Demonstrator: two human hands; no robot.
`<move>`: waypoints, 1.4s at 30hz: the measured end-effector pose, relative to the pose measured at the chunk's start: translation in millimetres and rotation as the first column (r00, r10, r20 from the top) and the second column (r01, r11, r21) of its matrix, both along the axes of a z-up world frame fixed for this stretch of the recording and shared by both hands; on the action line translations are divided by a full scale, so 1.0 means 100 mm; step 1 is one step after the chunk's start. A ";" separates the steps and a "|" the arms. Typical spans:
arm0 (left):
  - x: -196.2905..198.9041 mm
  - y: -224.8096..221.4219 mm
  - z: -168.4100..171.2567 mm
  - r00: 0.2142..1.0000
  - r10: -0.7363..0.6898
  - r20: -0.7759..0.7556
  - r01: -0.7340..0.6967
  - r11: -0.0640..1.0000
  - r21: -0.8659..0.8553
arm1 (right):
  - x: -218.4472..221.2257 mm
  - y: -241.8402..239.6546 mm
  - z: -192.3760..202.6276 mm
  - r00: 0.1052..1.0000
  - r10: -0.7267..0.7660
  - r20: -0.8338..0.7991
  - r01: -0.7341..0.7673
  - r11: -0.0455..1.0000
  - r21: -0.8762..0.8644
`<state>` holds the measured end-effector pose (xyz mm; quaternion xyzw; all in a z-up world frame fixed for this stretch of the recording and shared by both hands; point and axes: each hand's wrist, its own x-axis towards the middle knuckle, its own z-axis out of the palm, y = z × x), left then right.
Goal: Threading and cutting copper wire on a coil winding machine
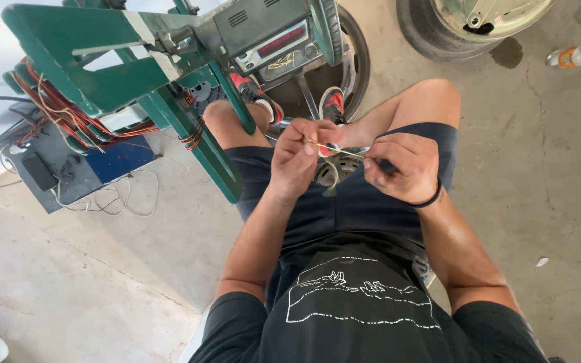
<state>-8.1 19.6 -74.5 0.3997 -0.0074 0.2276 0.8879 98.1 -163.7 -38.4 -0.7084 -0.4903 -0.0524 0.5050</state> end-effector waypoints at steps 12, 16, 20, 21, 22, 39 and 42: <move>-0.18 0.41 0.23 0.981 -0.047 0.187 0.077 0.985 -0.156 | 0.17 -1.13 -0.40 0.929 -0.341 -0.142 0.311 0.930 -0.196; -0.17 0.54 0.10 0.987 -0.043 0.155 0.047 0.999 -0.025 | 0.13 -1.55 -0.25 0.894 -0.444 -0.069 0.405 0.862 -0.304; -0.09 0.37 0.05 0.995 -0.043 0.090 -0.003 0.891 0.454 | -0.01 -1.67 -0.16 0.876 -0.483 -0.020 0.441 0.815 -0.375; -0.12 0.28 0.02 0.998 -0.050 -0.049 0.070 0.765 0.640 | -0.05 -1.64 -0.15 0.885 -0.463 -0.047 0.411 0.824 -0.390; -0.02 0.09 0.20 0.998 -0.047 -0.051 0.069 0.763 0.643 | -0.13 -1.51 -0.07 0.886 -0.461 -0.050 0.408 0.826 -0.388; -0.50 0.22 -0.17 0.805 -0.083 -0.588 0.577 0.339 0.743 | -0.15 -1.52 0.01 0.940 -0.340 -0.013 0.208 0.604 -0.769; -0.60 0.24 -0.38 0.836 -0.226 -0.500 0.480 0.743 0.467 | -0.14 -1.63 -0.08 0.898 -0.376 0.228 0.358 0.324 -0.876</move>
